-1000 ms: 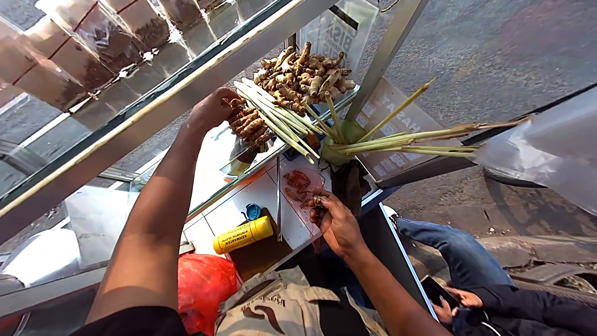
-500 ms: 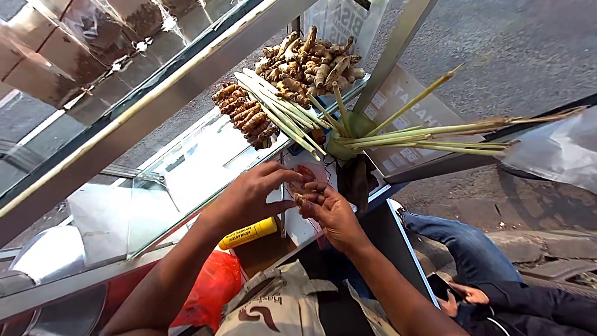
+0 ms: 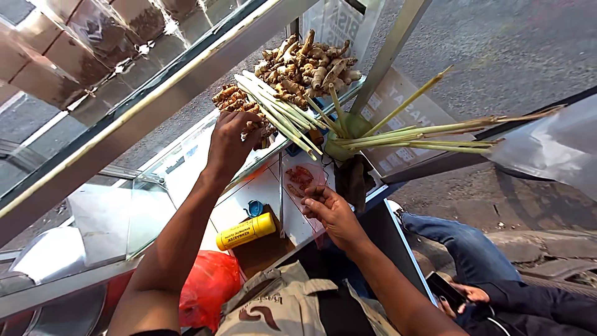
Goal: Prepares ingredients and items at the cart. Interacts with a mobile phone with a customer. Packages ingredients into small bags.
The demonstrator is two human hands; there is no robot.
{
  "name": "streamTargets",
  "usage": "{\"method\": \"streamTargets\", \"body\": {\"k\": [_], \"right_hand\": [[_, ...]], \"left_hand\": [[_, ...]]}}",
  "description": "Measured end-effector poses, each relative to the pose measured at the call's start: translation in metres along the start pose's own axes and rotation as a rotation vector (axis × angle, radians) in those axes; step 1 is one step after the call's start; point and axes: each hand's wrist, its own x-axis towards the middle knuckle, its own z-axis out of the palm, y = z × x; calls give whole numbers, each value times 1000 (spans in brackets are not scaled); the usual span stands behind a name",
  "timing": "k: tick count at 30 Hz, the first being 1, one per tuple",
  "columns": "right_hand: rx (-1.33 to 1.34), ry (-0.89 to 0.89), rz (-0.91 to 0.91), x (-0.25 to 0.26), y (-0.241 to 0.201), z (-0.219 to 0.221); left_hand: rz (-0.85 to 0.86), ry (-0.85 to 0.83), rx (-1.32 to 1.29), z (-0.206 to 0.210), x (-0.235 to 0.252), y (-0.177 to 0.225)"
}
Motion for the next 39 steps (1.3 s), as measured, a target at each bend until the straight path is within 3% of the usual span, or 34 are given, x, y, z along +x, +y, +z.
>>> {"method": "streamTargets", "body": {"k": [5,10,13,16,19,22,26,29,32,39], "right_hand": [[-40,74,-19,-10,0,-34],[-35,111,-85,-26,6,-96],[-220,-17,34,-37,8,-119],[-595,-228,308,-37,4,-113],[-832,-379,429,-35,7,-101],[-841,-419,378,-31,9,-94],[-844,-407,314,-25,15,-89],[-862,-410,282,-24,13,-84],[-856,-414,264,-27,9,-86],[-815,-327,267,-36,8,-104]], "left_hand": [[-18,-22,17,10,7,-15],[80,37,-106,-2,-30,54],[22,-201,-279,37,-82,98],[-254,-607,-298,83,-120,117],[-308,-684,-308,93,-122,123],[-93,-349,-272,60,-101,112],[-89,-4,-15,8,-35,59],[-180,-148,128,-8,3,18],[-116,-280,186,-7,22,-5],[0,-392,259,-10,33,-6]]}}
